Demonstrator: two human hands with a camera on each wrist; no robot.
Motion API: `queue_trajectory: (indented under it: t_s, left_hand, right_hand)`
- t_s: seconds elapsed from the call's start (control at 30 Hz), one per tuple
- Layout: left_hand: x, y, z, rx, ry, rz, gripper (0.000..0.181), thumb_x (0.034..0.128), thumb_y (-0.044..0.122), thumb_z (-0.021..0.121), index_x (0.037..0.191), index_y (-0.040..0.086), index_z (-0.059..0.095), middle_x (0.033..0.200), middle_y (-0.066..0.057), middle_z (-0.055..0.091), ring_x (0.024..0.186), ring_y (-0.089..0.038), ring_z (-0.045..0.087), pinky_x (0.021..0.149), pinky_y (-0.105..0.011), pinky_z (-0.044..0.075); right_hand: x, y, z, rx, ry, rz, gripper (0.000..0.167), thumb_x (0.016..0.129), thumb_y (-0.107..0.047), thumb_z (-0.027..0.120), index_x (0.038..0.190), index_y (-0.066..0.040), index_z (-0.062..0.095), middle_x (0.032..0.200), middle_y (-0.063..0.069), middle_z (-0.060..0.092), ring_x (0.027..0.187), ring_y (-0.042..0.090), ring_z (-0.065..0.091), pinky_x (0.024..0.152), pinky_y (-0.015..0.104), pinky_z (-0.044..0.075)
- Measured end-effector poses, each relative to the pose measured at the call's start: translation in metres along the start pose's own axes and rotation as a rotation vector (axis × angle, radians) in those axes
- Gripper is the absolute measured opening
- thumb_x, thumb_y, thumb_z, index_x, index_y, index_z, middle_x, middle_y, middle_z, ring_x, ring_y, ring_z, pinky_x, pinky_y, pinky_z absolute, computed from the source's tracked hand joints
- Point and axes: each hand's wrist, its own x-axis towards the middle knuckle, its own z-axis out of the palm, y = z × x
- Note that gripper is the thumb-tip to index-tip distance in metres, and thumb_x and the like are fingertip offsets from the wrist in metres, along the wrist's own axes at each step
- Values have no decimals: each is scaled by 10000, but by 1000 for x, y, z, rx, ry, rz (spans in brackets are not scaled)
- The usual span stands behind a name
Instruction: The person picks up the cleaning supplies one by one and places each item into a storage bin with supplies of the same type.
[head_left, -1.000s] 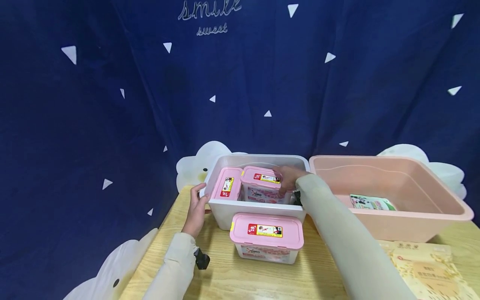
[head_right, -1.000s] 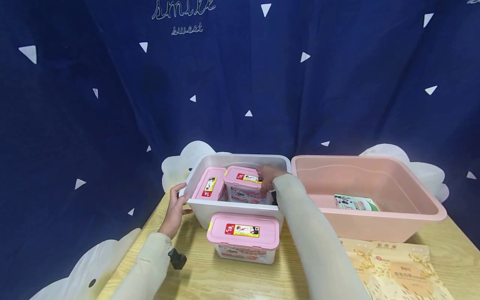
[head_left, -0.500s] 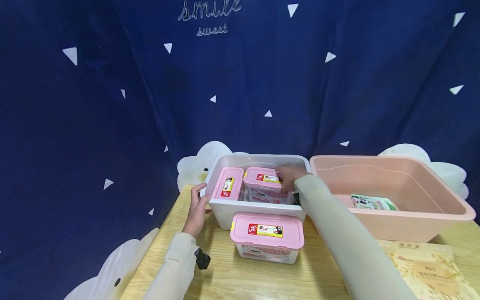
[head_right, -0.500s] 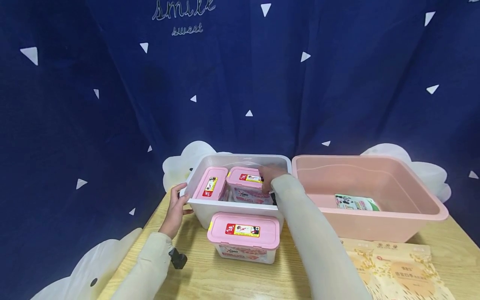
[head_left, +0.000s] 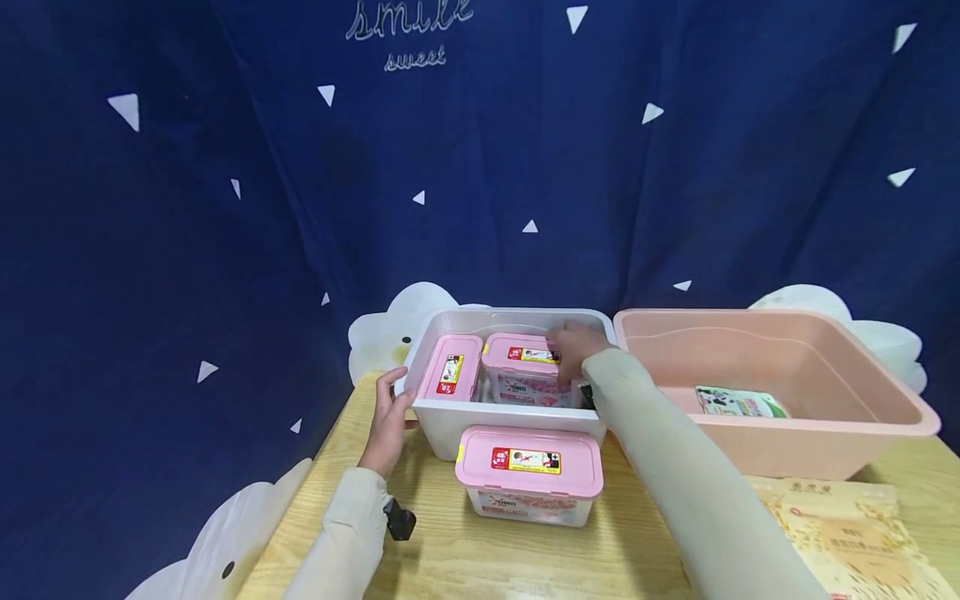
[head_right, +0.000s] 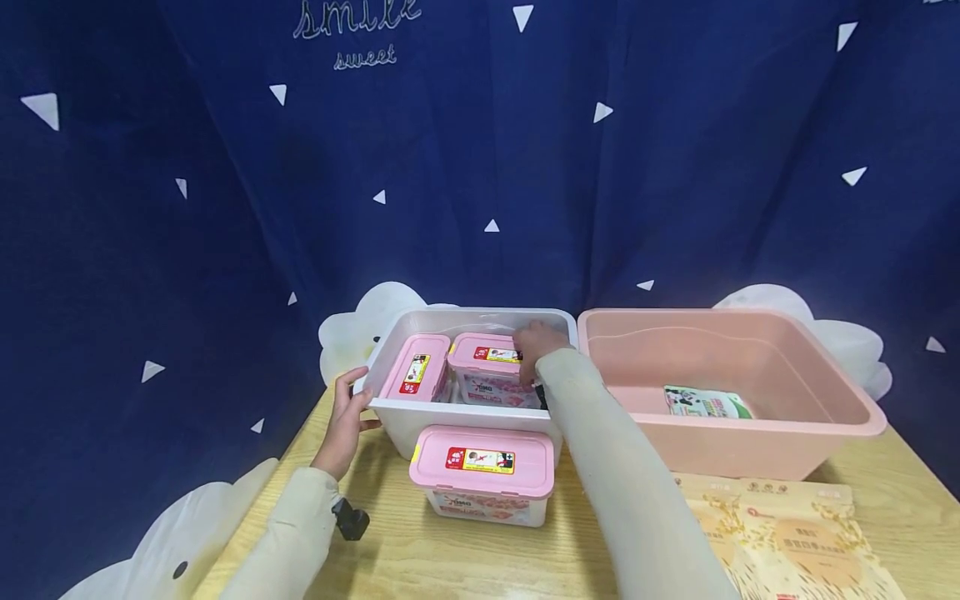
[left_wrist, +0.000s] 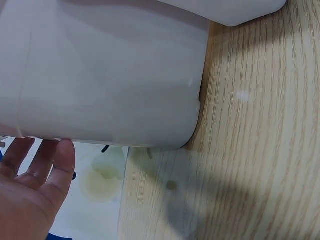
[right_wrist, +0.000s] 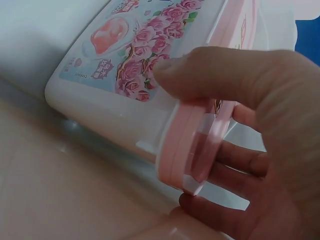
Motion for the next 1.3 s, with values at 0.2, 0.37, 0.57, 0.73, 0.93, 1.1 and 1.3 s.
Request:
queue_trajectory:
  t_s: [0.2,0.37,0.57,0.73,0.93,1.1,1.3]
  left_hand:
    - [0,1,0,0,-2,-3,477,1016,263,381,1473,195,261,1500,-162,357,1227,-317,470,831,-421,452]
    - [0,0,0,3,1,2,477,1016,271,382,1472,200,262,1488,-164,372,1222,-316,475,825,-410,451]
    - [-1,2,1,-6,-7,-2,482,1017,270,382,1479,207,258,1513,-151,353,1231,-310,471,833,-412,447]
    - [-1,2,1,-5,-1,4,487,1013,266,382,1478,191,259,1505,-167,354,1227,-321,472,829,-417,450]
    - [0,-3,7,-5,-5,-5,487,1002,262,390,1466,179,269,1481,-177,373,1200,-315,478,824,-434,454]
    - [-1,-3,7,-1,-9,-14,491,1001,275,382,1470,198,259,1512,-155,345,1239,-320,460,841,-430,455]
    - [-1,1,4,12,11,-4,511,996,290,372,1483,201,246,1544,-150,314,1266,-324,440,844,-427,446]
  right_hand:
    - [0,0,0,6,4,11,769,535,-166,948,1241,-127,644,1190,130,565,1050,284,536,993,473,470]
    - [0,0,-1,-122,70,1,576,558,-206,931,1074,-95,700,1096,122,598,978,274,544,938,456,488]
    - [-3,-3,-3,-107,57,50,534,624,-226,909,1084,-85,676,1048,87,635,944,246,559,931,436,493]
    - [-4,-4,-6,-68,35,63,536,630,-237,897,1080,-67,659,1096,117,623,981,266,559,954,447,487]
    - [-5,6,-14,8,-24,27,499,757,-302,800,1156,-38,660,1143,130,678,984,252,603,923,415,512]
    - [-11,3,-32,211,-25,-69,540,906,-290,658,1351,-1,556,1324,224,620,1187,349,609,1020,483,490]
    - [-31,-17,-65,318,56,-200,457,924,-246,637,1334,-53,580,1328,203,614,1220,352,586,1035,506,477]
